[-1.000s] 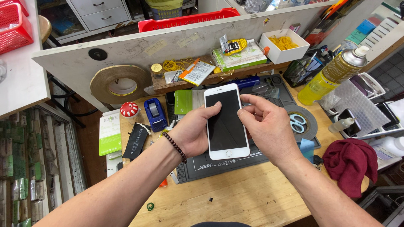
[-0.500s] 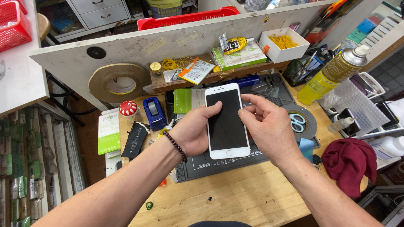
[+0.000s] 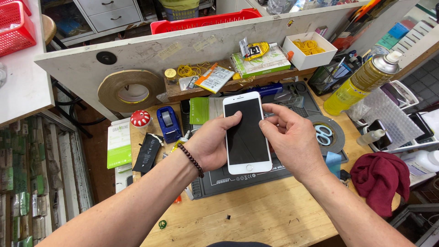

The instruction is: The person sets aside two product boxes, applies blue tape to a phone screen assembly, and opens the phone by lifting the display from the frame. They then use a screwdriver to work on the internal components of the opened phone on a repair mat.

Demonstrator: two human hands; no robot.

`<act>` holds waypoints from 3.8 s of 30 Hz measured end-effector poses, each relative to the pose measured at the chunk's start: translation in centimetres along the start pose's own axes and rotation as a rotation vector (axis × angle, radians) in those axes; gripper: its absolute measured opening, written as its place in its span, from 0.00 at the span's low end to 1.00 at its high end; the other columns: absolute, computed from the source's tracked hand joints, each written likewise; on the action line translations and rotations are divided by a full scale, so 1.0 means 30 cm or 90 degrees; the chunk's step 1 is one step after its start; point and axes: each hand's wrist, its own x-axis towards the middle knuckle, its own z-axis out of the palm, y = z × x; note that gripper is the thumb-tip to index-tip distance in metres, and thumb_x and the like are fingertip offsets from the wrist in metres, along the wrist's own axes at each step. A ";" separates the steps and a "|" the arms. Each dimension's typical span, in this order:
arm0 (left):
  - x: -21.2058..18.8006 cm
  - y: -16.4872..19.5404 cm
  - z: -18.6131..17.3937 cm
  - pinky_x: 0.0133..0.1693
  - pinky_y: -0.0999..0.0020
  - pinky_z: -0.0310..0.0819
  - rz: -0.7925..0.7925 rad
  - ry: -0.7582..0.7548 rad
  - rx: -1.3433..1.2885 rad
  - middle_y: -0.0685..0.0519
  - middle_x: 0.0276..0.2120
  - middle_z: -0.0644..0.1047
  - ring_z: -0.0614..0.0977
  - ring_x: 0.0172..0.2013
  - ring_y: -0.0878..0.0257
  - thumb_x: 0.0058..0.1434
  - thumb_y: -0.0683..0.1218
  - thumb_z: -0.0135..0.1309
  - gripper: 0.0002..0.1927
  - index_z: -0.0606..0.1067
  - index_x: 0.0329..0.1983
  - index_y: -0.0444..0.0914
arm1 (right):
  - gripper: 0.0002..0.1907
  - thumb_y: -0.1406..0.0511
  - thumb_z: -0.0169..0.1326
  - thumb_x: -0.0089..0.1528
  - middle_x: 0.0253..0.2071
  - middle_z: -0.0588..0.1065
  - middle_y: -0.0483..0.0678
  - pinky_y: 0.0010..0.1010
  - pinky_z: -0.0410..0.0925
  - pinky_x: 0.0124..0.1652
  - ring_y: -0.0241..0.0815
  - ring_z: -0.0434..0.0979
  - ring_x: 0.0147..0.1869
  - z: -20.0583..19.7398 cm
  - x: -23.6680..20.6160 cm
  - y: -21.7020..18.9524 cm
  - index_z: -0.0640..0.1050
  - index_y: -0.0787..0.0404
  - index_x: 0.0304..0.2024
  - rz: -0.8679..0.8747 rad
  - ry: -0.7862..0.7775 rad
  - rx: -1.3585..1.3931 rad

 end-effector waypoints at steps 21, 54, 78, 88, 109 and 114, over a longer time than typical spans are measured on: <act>-0.002 -0.004 -0.003 0.54 0.50 0.78 -0.012 0.000 -0.002 0.46 0.50 0.79 0.83 0.49 0.54 0.74 0.53 0.39 0.21 0.71 0.59 0.34 | 0.20 0.68 0.54 0.63 0.33 0.80 0.41 0.22 0.72 0.28 0.26 0.77 0.32 0.001 -0.003 0.003 0.77 0.62 0.58 0.015 -0.004 0.003; 0.000 -0.004 0.002 0.55 0.51 0.78 -0.005 0.011 -0.003 0.46 0.51 0.79 0.83 0.50 0.54 0.74 0.52 0.41 0.19 0.71 0.59 0.35 | 0.20 0.67 0.55 0.63 0.33 0.80 0.41 0.23 0.70 0.27 0.27 0.76 0.31 0.000 0.003 0.009 0.77 0.63 0.58 0.028 -0.002 -0.001; 0.159 -0.105 -0.215 0.58 0.44 0.74 0.133 0.269 -0.087 0.48 0.53 0.77 0.78 0.56 0.52 0.67 0.43 0.46 0.20 0.67 0.62 0.38 | 0.57 0.60 0.68 0.45 0.61 0.71 0.58 0.47 0.71 0.53 0.59 0.74 0.60 0.051 -0.005 0.125 0.55 0.56 0.74 -0.089 -0.151 -0.550; 0.028 -0.119 -0.299 0.57 0.54 0.71 0.292 0.559 0.940 0.39 0.52 0.75 0.77 0.54 0.45 0.49 0.49 0.69 0.36 0.69 0.59 0.34 | 0.57 0.66 0.65 0.45 0.69 0.66 0.55 0.41 0.66 0.60 0.56 0.70 0.65 -0.017 0.178 0.278 0.55 0.52 0.75 -0.161 -0.399 -0.625; 0.026 -0.079 -0.196 0.59 0.55 0.65 0.288 0.137 1.222 0.44 0.51 0.78 0.74 0.56 0.47 0.47 0.48 0.66 0.37 0.70 0.61 0.37 | 0.40 0.55 0.72 0.50 0.51 0.75 0.71 0.48 0.69 0.52 0.67 0.75 0.55 -0.416 0.708 0.779 0.77 0.61 0.63 -0.134 0.048 -0.707; 0.022 -0.066 -0.225 0.57 0.54 0.67 0.349 0.097 1.207 0.40 0.50 0.78 0.75 0.55 0.44 0.51 0.50 0.63 0.34 0.71 0.60 0.33 | 0.21 0.59 0.71 0.52 0.51 0.75 0.67 0.47 0.69 0.55 0.64 0.75 0.56 -0.417 0.723 0.895 0.85 0.59 0.46 -0.174 0.073 -0.669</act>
